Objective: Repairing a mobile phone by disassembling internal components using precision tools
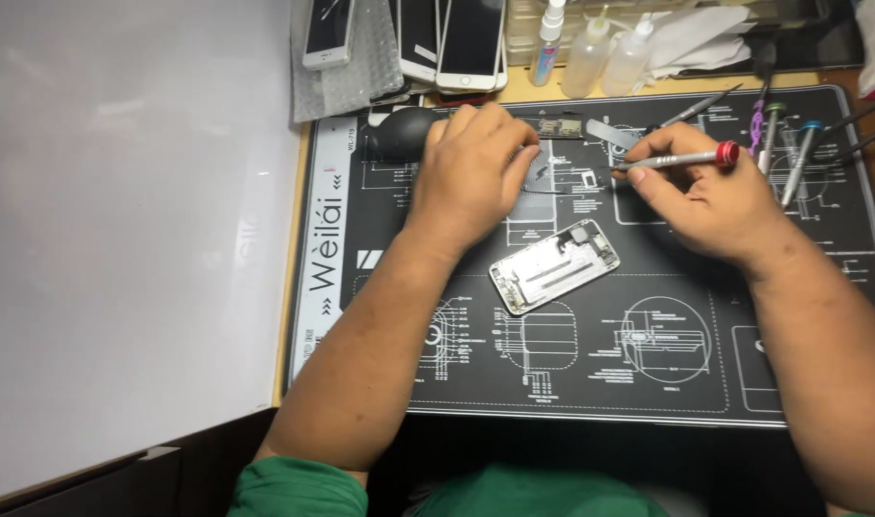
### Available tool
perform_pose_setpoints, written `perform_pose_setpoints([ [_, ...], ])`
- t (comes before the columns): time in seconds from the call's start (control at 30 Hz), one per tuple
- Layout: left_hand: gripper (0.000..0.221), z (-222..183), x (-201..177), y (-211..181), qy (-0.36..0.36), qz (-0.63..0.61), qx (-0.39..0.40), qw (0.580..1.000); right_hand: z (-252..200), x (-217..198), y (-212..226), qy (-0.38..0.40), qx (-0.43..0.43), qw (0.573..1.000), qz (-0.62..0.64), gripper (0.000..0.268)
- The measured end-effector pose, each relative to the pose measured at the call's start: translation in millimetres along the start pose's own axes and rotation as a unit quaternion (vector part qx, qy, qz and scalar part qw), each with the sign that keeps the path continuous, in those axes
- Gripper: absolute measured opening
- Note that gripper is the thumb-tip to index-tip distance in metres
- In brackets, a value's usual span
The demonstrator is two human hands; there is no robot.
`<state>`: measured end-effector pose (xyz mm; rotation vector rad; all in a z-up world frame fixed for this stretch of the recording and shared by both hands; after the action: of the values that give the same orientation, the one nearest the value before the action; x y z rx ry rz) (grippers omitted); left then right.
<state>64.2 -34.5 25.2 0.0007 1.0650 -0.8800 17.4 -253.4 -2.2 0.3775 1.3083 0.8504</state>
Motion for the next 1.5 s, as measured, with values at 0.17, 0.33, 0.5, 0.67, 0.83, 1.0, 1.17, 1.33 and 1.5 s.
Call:
perform_pose_setpoints([
  [0.17,0.008,7,-6,-19,-0.02,0.05,0.051,0.997,5,5,-1,0.001,0.076,0.997,-0.008,0.023],
  [0.33,0.011,1,-2,-27,0.007,0.024,0.064,0.998,10,11,3,0.009,0.082,0.996,-0.044,0.024],
  [0.5,0.011,-1,-15,-30,-0.011,0.046,0.068,0.997,15,18,-1,0.021,0.078,0.99,-0.115,0.024],
  [0.67,0.008,0,-22,-24,-0.026,0.03,0.054,0.998,9,12,8,-0.017,0.081,0.995,-0.046,0.017],
  [0.83,0.005,0,-12,-7,-0.017,0.021,0.01,1.0,13,11,13,-0.028,0.072,0.996,-0.038,0.02],
  [1.0,0.023,-1,8,-11,0.037,0.017,-0.009,0.999,8,7,16,-0.051,0.053,0.995,0.06,0.018],
  [1.17,0.031,-7,28,-6,0.086,-0.004,-0.057,0.995,2,9,23,-0.052,0.052,0.989,0.132,0.019],
  [1.33,0.016,-4,28,-6,0.071,-0.05,-0.072,0.994,1,3,32,-0.06,0.022,0.994,0.093,0.02],
  [1.5,0.008,-9,18,-15,0.047,-0.051,-0.035,0.997,-3,0,44,-0.055,-0.042,0.992,0.106,0.021],
])
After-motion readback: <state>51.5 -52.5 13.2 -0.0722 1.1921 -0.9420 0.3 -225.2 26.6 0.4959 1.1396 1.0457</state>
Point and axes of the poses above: each hand's wrist, its own z-axis towards the middle knuckle, its own x-axis out of the palm, y = z × x, the point moved 8 cm from there along z, towards the middle knuckle, and after that the axes turned 6 degrees about -x, right-handed, at the moved point
